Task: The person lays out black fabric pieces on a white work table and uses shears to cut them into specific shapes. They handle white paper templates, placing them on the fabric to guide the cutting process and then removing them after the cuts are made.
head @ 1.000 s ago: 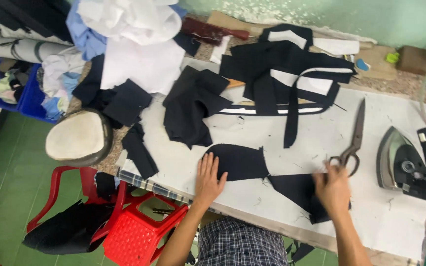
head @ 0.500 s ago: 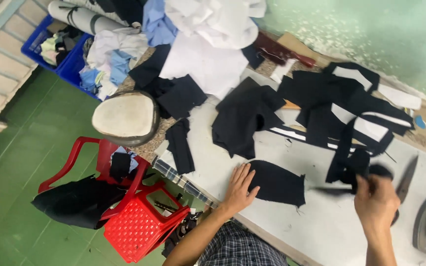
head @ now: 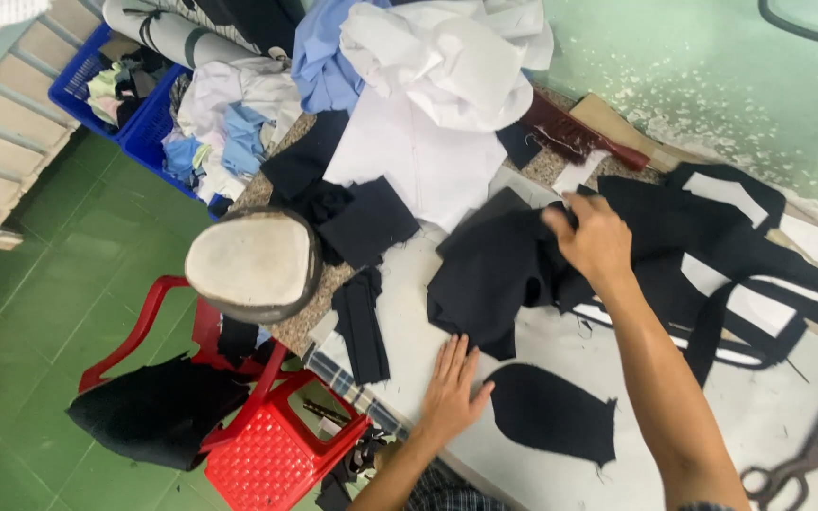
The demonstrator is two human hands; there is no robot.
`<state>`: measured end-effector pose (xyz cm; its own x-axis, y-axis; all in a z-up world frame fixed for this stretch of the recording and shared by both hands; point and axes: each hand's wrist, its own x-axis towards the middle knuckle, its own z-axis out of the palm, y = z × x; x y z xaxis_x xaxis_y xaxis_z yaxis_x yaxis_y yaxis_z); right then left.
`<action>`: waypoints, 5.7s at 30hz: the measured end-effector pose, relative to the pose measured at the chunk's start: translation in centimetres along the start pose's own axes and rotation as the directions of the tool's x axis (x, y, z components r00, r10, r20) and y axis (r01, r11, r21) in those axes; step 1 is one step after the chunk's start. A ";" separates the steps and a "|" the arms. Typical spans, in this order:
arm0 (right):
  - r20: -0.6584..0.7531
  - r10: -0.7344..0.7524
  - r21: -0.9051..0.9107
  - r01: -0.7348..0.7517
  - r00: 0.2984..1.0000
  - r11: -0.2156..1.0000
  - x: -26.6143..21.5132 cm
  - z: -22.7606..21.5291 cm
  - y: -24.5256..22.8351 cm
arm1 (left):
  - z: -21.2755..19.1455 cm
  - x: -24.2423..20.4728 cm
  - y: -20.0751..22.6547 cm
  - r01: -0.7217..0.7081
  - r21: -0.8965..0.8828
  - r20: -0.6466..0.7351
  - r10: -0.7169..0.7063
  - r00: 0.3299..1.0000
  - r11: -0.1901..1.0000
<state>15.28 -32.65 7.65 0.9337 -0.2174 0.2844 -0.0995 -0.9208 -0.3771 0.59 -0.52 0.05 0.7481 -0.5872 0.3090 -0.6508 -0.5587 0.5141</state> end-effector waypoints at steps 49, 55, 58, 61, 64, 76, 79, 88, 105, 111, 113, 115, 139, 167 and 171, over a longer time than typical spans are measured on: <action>-0.212 0.473 -0.168 -0.509 0.855 0.844 -25.0 -1.0 13.9 | 4.5 -1.6 0.1 -0.063 0.206 -0.099 0.085 0.991 0.976; -0.261 0.443 -0.011 -0.461 0.858 0.887 -20.4 -1.1 11.2 | 6.2 -1.4 5.1 -0.356 0.134 -0.025 0.363 0.932 0.925; -0.218 0.555 0.167 -0.529 0.803 0.832 -18.4 -0.6 12.1 | 7.5 0.8 5.8 -0.426 0.038 0.008 0.426 0.905 0.904; -0.205 0.550 0.198 -0.517 0.809 0.833 -16.9 -1.2 11.8 | 9.2 4.2 4.5 -0.471 -0.038 0.088 0.473 0.877 0.881; -0.159 0.603 0.122 -0.591 0.782 0.798 -15.8 -1.1 12.4 | 8.9 9.2 4.2 -0.489 -0.079 0.187 0.495 0.849 0.869; -0.047 0.729 -0.208 -0.721 0.683 0.661 -20.1 -4.1 21.6 | 4.2 15.9 -1.5 -0.203 0.359 0.257 0.112 0.960 0.911; -0.400 0.113 -0.520 -0.327 0.910 0.789 -18.4 -1.5 18.7 | 3.8 13.6 -0.1 -0.259 0.354 0.210 0.193 0.958 0.899; 0.215 0.208 -0.389 -0.112 0.954 0.914 -11.8 4.2 17.0 | 0.2 2.1 3.8 -0.265 0.128 0.146 0.246 0.958 0.956; 0.011 -0.243 0.260 0.232 0.970 0.938 -21.9 -5.9 1.8 | 5.9 -6.4 3.9 0.520 -0.854 0.483 -0.319 0.815 0.034; 0.339 -0.230 0.593 -0.018 0.912 0.805 -30.7 -6.8 1.8 | 4.4 -5.5 4.9 0.628 -0.778 0.584 -0.361 0.727 0.004; 0.372 -0.120 0.566 -0.123 0.920 0.815 -32.1 -7.8 1.9 | 5.8 -6.1 5.6 0.690 -0.706 0.606 -0.369 0.705 0.159; 0.401 -0.010 0.536 -0.225 0.916 0.814 -34.4 -7.3 4.1 | 7.2 -5.9 5.5 0.729 -0.611 0.623 -0.381 0.683 0.309; -0.067 0.813 -0.001 -0.815 0.578 0.579 -45.3 -9.4 17.2 | 4.0 0.1 0.6 0.250 0.324 0.315 -0.353 0.881 0.912; 0.878 0.260 0.430 -0.901 0.402 -0.062 -52.7 -7.2 -12.3 | 6.4 -7.3 7.7 -0.242 0.175 0.468 0.136 0.873 0.954; 0.827 0.379 0.430 -0.901 0.415 0.048 -49.6 -5.4 -12.5 | 6.4 -7.1 7.7 -0.251 0.213 0.469 0.127 0.874 0.944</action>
<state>-31.65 -12.13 3.02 0.6341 -0.1719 -0.7539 -0.6985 0.2909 -0.6538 -10.55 -4.44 -3.31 0.5108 -0.8587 -0.0404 -0.8298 -0.5048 0.2379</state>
